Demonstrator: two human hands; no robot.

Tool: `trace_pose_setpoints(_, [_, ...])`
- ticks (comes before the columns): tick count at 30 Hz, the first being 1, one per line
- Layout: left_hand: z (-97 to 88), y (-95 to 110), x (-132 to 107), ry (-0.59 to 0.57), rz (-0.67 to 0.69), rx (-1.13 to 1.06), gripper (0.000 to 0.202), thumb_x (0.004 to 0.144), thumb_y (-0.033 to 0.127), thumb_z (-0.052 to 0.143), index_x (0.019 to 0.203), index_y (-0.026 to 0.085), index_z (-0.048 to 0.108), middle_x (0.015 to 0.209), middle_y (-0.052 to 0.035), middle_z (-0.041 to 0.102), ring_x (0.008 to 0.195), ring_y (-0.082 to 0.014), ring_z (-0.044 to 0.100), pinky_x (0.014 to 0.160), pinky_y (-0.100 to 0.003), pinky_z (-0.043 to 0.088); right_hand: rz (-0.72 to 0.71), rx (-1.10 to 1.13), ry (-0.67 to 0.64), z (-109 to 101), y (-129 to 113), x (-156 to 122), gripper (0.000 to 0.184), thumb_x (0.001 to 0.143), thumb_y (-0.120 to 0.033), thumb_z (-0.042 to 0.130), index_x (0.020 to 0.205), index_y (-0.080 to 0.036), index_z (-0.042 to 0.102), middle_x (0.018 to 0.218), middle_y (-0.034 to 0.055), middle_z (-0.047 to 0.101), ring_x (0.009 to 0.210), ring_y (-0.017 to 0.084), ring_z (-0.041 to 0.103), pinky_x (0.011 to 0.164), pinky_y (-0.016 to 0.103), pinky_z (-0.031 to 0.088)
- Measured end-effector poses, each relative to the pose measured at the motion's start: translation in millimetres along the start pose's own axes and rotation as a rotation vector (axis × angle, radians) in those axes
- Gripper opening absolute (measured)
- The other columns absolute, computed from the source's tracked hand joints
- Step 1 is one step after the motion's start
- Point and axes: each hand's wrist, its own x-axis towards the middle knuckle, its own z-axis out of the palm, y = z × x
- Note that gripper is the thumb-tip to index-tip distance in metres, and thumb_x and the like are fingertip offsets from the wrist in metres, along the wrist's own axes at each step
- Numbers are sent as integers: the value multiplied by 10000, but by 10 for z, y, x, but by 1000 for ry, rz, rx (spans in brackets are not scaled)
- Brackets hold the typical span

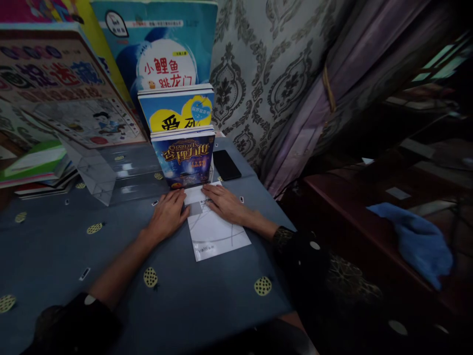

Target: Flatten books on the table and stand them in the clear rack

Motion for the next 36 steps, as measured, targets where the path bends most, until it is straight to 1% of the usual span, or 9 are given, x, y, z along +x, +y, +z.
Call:
trace_pose_setpoints(7, [15,-9,-14,-2,-16,4,378,962,301,478,1262,113,612,1383,-197,617,1292,-346,552,1012,-527,474,149,-16,102,-46,284,-174,423,1016,-297,458,1392,-145,580,1471,167,563,1380,288,513,1177,529,368])
trace_pose_setpoints(12, [19,9,-3,-26,30,6,370,967,259,454,1255,107,628,1367,-184,635,1295,-325,562,1065,-527,458,136,108,135,-67,446,-96,358,1004,-260,451,1266,-162,674,1316,140,688,1255,277,619,1096,479,447])
trace_pose_setpoints(15, [39,39,33,-35,57,-19,385,965,233,445,1288,116,620,1369,-172,637,1287,-308,577,1106,-518,437,143,215,150,-99,508,-51,348,1007,-270,442,1210,-172,707,1243,120,730,1181,269,660,1047,440,485])
trace_pose_setpoints(21, [98,198,215,-94,123,-40,443,1004,330,451,1363,100,572,1439,-178,583,1351,-297,531,1142,-483,415,195,306,174,-122,545,-59,356,1011,-296,460,1245,-178,699,1250,110,730,1152,266,675,1014,424,512])
trace_pose_setpoints(25, [130,350,404,-155,182,-37,446,1020,316,425,1400,116,546,1472,-155,560,1371,-266,514,1147,-440,403,201,322,174,-126,542,-56,363,1025,-322,454,1255,-178,696,1249,105,732,1158,257,675,1021,419,514])
trace_pose_setpoints(28, [161,449,535,-166,217,-35,439,1020,291,406,1412,142,538,1486,-143,549,1374,-261,507,1141,-451,390,200,334,168,-142,536,-52,375,1033,-329,439,1277,-182,683,1271,103,723,1183,247,667,1036,410,509])
trace_pose_setpoints(30, [181,504,601,-165,252,-40,445,1017,277,398,1416,130,532,1490,-154,542,1371,-273,505,1123,-466,388,200,337,159,-158,531,-52,385,1034,-325,430,1290,-175,675,1292,111,712,1206,248,657,1049,409,502])
trace_pose_setpoints(32, [196,551,645,-163,292,-55,443,1016,266,390,1411,123,531,1477,-160,552,1361,-282,510,1097,-474,391,196,333,144,-171,525,-51,400,1039,-325,412,1305,-162,663,1312,119,700,1225,246,648,1057,406,497])
trace_pose_setpoints(36, [197,630,659,-170,351,-90,394,1021,249,375,1343,156,580,1395,-138,617,1321,-264,534,1080,-464,375,187,302,125,-182,502,-48,417,1047,-320,385,1310,-139,653,1311,122,699,1217,240,648,1055,400,493])
